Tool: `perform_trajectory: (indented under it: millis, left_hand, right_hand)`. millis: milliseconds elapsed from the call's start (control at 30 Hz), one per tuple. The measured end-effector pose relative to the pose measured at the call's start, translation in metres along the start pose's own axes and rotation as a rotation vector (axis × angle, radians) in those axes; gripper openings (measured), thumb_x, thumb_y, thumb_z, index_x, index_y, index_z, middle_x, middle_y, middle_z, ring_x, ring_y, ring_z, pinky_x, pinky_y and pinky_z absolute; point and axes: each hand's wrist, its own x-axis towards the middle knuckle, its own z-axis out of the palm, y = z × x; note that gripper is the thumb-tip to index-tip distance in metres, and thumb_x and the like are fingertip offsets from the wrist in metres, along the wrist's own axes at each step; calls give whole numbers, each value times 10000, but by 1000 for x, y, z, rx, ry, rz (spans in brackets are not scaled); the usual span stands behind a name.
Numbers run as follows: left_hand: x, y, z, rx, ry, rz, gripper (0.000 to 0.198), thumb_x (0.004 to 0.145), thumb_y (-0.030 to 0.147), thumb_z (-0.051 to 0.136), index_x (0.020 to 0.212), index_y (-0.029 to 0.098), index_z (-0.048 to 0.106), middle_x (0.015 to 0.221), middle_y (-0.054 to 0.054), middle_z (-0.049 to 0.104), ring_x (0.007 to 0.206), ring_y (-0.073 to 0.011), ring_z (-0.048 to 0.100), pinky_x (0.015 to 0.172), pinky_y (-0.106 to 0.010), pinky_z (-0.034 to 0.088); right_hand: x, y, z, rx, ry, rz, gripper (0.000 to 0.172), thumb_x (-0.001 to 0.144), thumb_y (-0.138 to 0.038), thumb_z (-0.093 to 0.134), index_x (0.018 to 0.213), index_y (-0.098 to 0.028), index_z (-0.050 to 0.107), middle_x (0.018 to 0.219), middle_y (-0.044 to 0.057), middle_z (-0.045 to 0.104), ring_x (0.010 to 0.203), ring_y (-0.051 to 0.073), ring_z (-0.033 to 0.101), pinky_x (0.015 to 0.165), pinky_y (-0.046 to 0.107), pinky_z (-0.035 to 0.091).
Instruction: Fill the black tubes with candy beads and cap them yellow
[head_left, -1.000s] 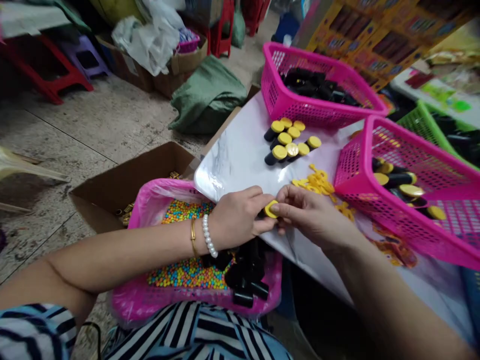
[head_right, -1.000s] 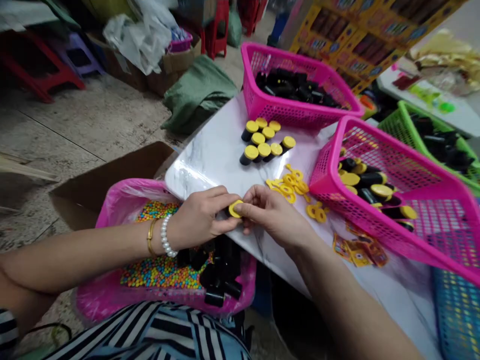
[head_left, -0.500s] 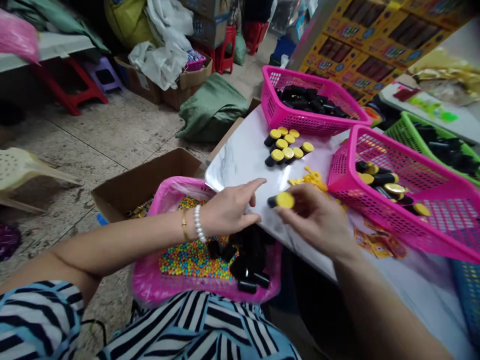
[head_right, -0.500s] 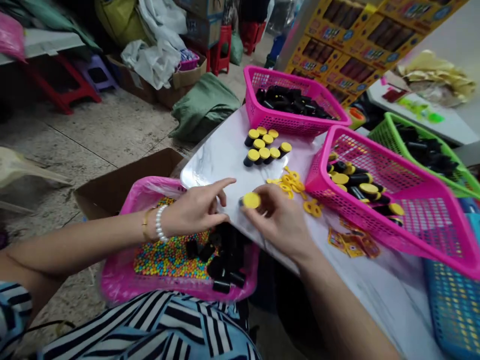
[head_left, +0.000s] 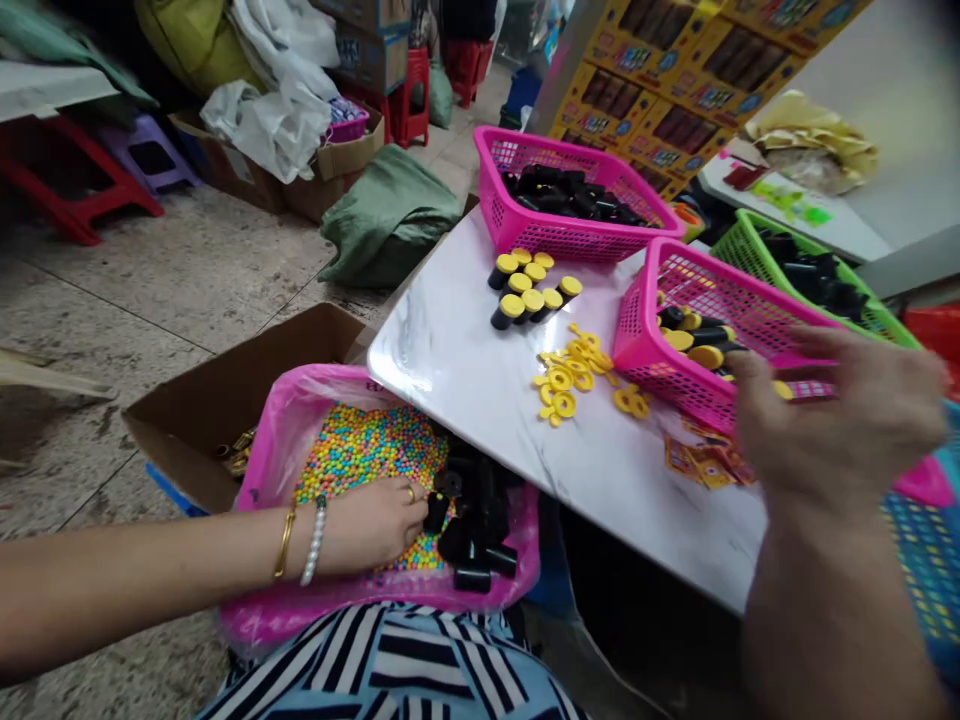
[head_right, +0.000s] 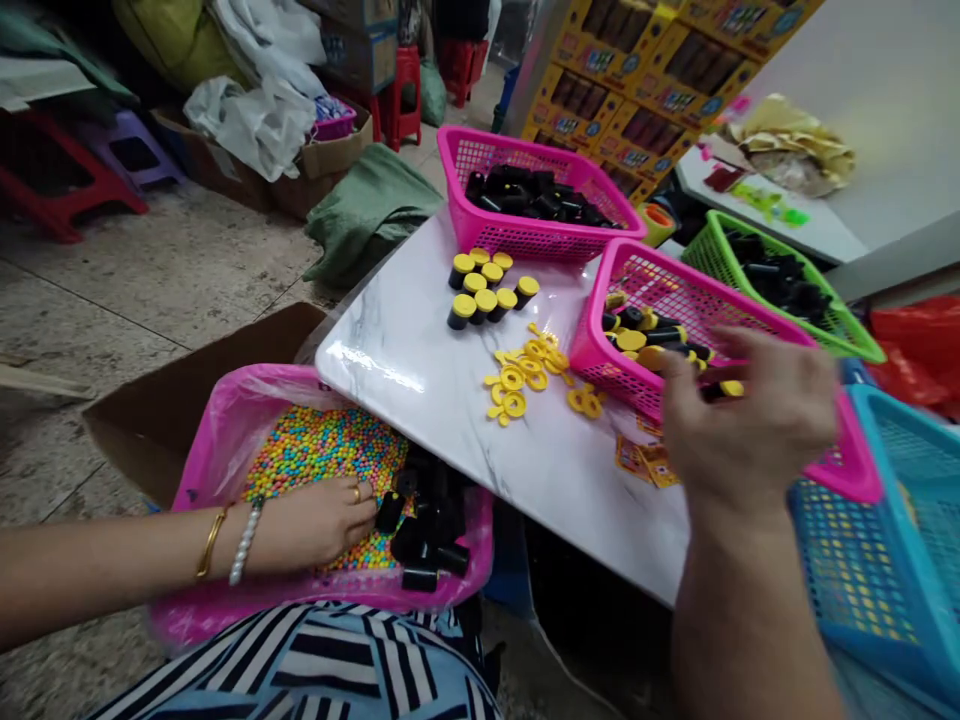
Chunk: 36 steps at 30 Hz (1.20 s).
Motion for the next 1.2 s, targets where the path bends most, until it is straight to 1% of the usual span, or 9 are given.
perform_trajectory:
  millis: [100, 167, 333, 433, 567, 767, 900, 1033, 1200]
  left_hand:
    - [3, 4, 1, -19, -39, 38, 116, 890, 179, 610, 776, 157, 618, 816, -61, 607, 768, -203, 528, 686, -345, 446]
    - [3, 5, -1, -44, -84, 13, 46, 890, 143, 587, 849, 154, 604, 852, -64, 615, 743, -194, 549, 656, -332, 466]
    - [-4, 1, -11, -179, -206, -199, 126, 926, 261, 557, 1002, 163, 534, 764, -40, 625, 582, -190, 593, 509, -308, 474]
    - [-11, -3, -11, -184, -231, -146, 167, 907, 206, 562, 1067, 173, 533, 763, -37, 644, 557, -199, 620, 464, -294, 453]
    - [-16, -5, -3, -141, -214, -71, 255, 854, 60, 533, 1085, 163, 562, 726, -31, 641, 496, -172, 593, 426, -273, 410]
    - [-8, -1, 7, -20, -217, -22, 96, 852, 61, 544, 818, 135, 595, 741, -65, 619, 560, -193, 599, 457, -296, 451]
    - [-5, 3, 6, -30, -228, -42, 87, 873, 78, 534, 849, 129, 601, 776, -64, 626, 540, -176, 587, 456, -285, 450]
    - [-5, -1, 2, -131, -230, -46, 147, 863, 46, 519, 937, 128, 615, 771, -57, 634, 508, -159, 567, 465, -280, 457]
    - [-7, -20, -20, -480, -145, -183, 224, 846, 117, 603, 1064, 161, 623, 945, -66, 639, 710, -152, 626, 634, -249, 520]
  right_hand:
    - [-13, -52, 7, 65, -146, -122, 200, 878, -357, 640, 988, -197, 692, 891, 93, 690, 809, 236, 653, 713, 351, 513]
    - [-20, -68, 15, 192, -281, -217, 162, 896, -277, 607, 1013, -203, 692, 995, 69, 694, 798, 184, 664, 687, 299, 526]
    - [-30, -62, 34, 185, -430, -551, 255, 918, -160, 515, 1095, -230, 684, 1146, 51, 671, 937, 182, 669, 685, 257, 520]
    - [-31, -55, 34, 159, -452, -528, 186, 920, -226, 543, 1025, -197, 693, 1032, 60, 686, 804, 162, 672, 592, 244, 499]
    - [-25, -55, 25, 238, -547, -489, 284, 922, -249, 520, 1164, -184, 654, 1150, 95, 649, 944, 201, 663, 764, 307, 557]
    - [-18, -66, 25, 113, -562, -626, 261, 906, -181, 506, 1101, -200, 679, 1085, 91, 690, 927, 239, 636, 834, 390, 539]
    - [-19, -72, 29, 139, -597, -543, 180, 869, -191, 521, 997, -162, 645, 1008, 107, 665, 889, 228, 637, 724, 328, 531]
    - [-18, -70, 27, 230, -618, -382, 70, 858, -251, 556, 845, -186, 578, 842, 53, 635, 679, 157, 606, 541, 261, 447]
    - [-18, -73, 15, 633, -596, 138, 249, 788, -334, 670, 1010, -225, 638, 754, 24, 636, 570, 135, 573, 531, 273, 449]
